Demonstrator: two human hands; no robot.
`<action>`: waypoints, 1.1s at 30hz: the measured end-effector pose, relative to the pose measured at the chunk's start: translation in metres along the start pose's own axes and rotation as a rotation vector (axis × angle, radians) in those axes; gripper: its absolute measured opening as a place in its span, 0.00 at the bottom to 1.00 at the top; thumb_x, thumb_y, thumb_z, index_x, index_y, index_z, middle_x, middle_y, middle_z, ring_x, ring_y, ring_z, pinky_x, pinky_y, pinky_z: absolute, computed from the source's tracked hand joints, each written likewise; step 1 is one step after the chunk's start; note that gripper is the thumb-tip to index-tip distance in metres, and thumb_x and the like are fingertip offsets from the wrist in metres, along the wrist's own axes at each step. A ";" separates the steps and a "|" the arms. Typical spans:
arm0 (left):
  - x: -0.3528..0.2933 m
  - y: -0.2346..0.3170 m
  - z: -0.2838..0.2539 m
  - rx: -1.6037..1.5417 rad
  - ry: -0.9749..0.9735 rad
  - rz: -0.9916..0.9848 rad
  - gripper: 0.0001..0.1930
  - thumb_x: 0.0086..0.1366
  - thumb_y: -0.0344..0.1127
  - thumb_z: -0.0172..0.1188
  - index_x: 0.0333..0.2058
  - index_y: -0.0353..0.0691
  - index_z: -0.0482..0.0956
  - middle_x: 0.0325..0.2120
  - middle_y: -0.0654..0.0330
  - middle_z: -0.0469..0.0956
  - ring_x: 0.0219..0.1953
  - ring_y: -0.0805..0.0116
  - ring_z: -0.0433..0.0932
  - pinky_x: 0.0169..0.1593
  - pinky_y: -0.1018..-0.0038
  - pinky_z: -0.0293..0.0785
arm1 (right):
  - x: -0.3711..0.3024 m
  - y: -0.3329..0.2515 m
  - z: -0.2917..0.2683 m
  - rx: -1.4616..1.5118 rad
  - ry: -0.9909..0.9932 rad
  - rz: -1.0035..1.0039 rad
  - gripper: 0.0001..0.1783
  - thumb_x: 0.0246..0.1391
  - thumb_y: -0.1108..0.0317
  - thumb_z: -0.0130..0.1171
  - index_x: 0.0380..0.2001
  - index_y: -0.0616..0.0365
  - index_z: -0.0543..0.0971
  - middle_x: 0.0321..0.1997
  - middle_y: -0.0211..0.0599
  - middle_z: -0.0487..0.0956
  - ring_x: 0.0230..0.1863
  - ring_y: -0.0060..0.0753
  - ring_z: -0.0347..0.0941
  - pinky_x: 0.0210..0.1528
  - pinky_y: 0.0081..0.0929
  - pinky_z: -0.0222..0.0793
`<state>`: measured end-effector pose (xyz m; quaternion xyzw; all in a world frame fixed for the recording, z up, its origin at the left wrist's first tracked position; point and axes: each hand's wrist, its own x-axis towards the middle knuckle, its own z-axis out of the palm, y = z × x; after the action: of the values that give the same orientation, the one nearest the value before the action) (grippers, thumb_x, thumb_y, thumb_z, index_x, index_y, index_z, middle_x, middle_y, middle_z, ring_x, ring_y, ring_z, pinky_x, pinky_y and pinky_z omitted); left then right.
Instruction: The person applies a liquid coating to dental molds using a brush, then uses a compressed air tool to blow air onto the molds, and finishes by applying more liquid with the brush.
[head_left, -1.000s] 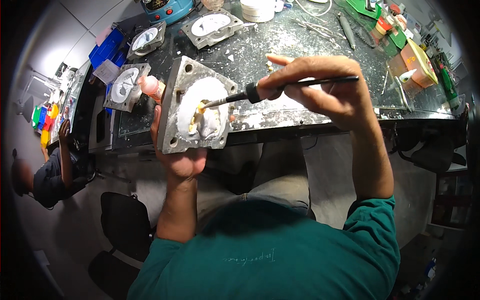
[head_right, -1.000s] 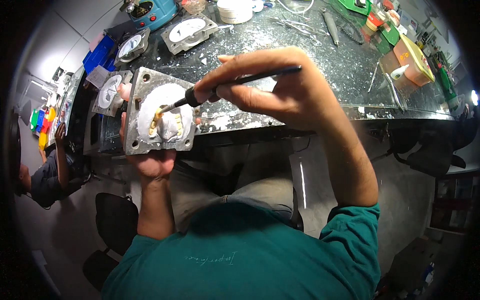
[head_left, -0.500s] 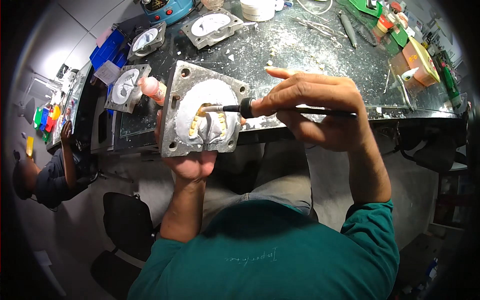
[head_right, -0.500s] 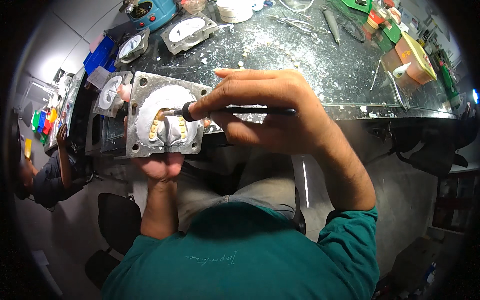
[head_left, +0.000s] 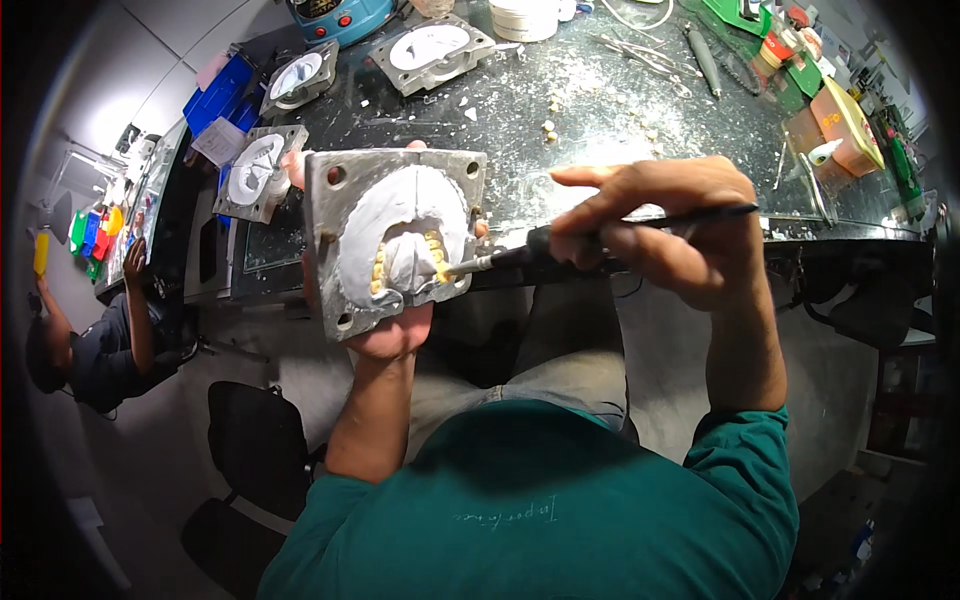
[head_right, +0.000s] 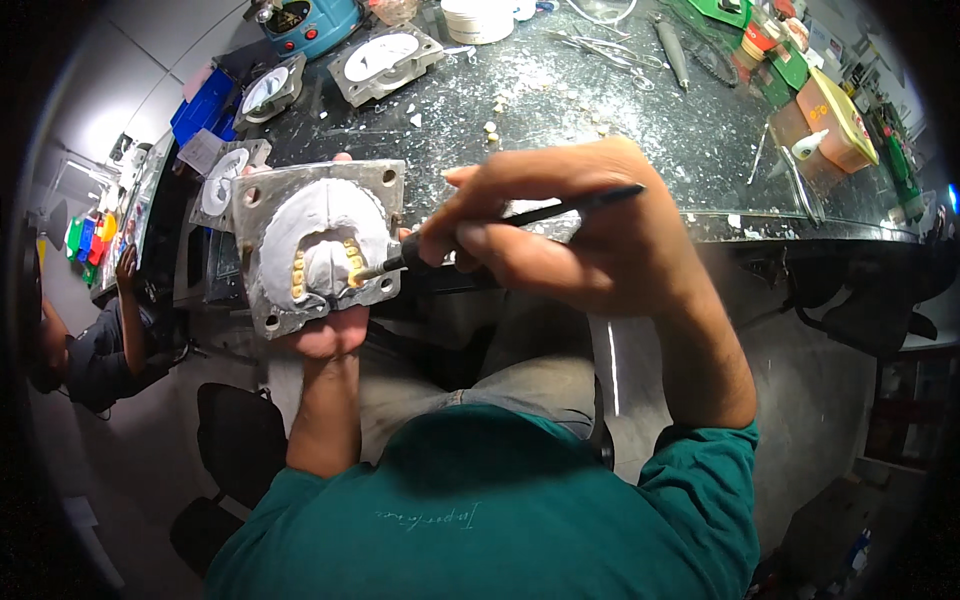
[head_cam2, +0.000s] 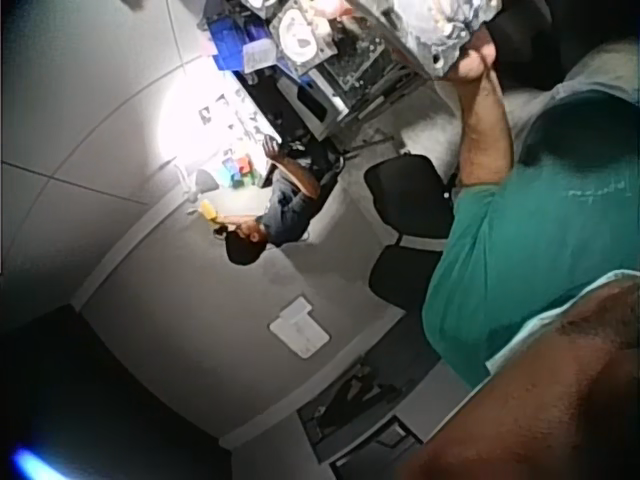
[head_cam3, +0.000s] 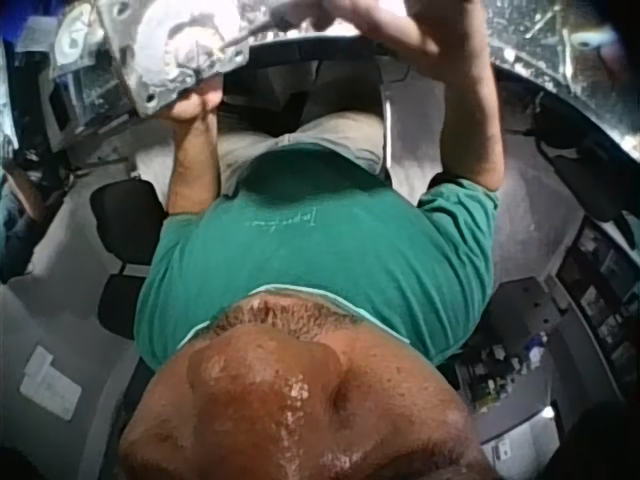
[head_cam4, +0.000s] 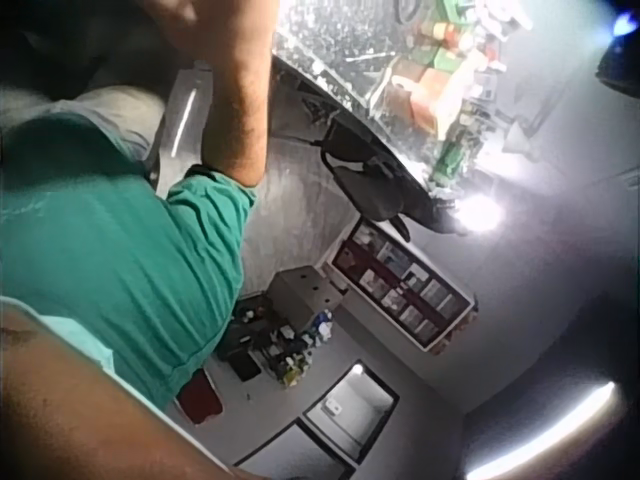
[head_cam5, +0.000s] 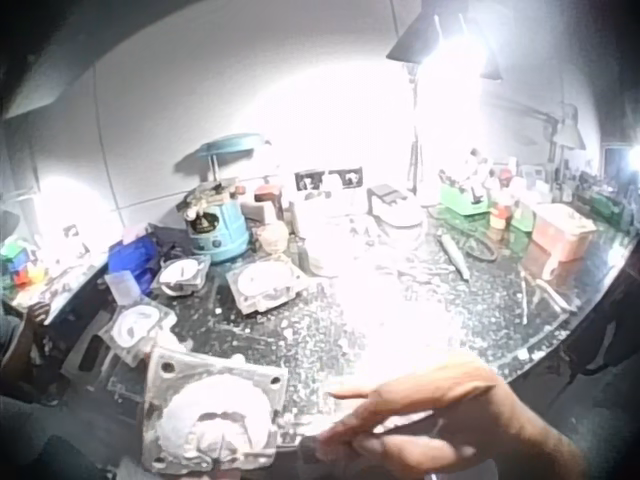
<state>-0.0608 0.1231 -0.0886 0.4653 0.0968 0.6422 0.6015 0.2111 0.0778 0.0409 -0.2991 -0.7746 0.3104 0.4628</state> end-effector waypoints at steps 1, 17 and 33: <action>0.004 0.004 0.008 -0.071 0.007 -0.049 0.43 0.68 0.63 0.52 0.74 0.50 0.49 0.71 0.45 0.56 0.73 0.43 0.54 0.72 0.42 0.55 | -0.003 -0.001 0.002 -0.020 0.038 -0.004 0.09 0.55 0.74 0.61 0.38 0.61 0.86 0.36 0.37 0.88 0.40 0.32 0.86 0.59 0.35 0.76; 0.004 0.009 0.029 -0.299 0.088 0.030 0.42 0.71 0.67 0.39 0.71 0.40 0.59 0.70 0.54 0.63 0.71 0.51 0.61 0.73 0.52 0.55 | -0.008 -0.001 0.032 -0.123 0.141 0.064 0.15 0.66 0.67 0.58 0.43 0.70 0.84 0.36 0.44 0.88 0.38 0.33 0.87 0.60 0.38 0.76; -0.035 -0.027 -0.055 0.435 0.018 0.357 0.32 0.74 0.43 0.55 0.71 0.55 0.52 0.71 0.56 0.55 0.70 0.50 0.61 0.70 0.44 0.64 | 0.037 -0.018 0.011 -0.115 0.012 0.147 0.13 0.67 0.68 0.60 0.38 0.69 0.85 0.35 0.41 0.87 0.35 0.28 0.83 0.41 0.26 0.79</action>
<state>-0.0871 0.1241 -0.1537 0.5875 0.1540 0.7062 0.3640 0.1834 0.0922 0.0702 -0.3832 -0.7643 0.2968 0.4253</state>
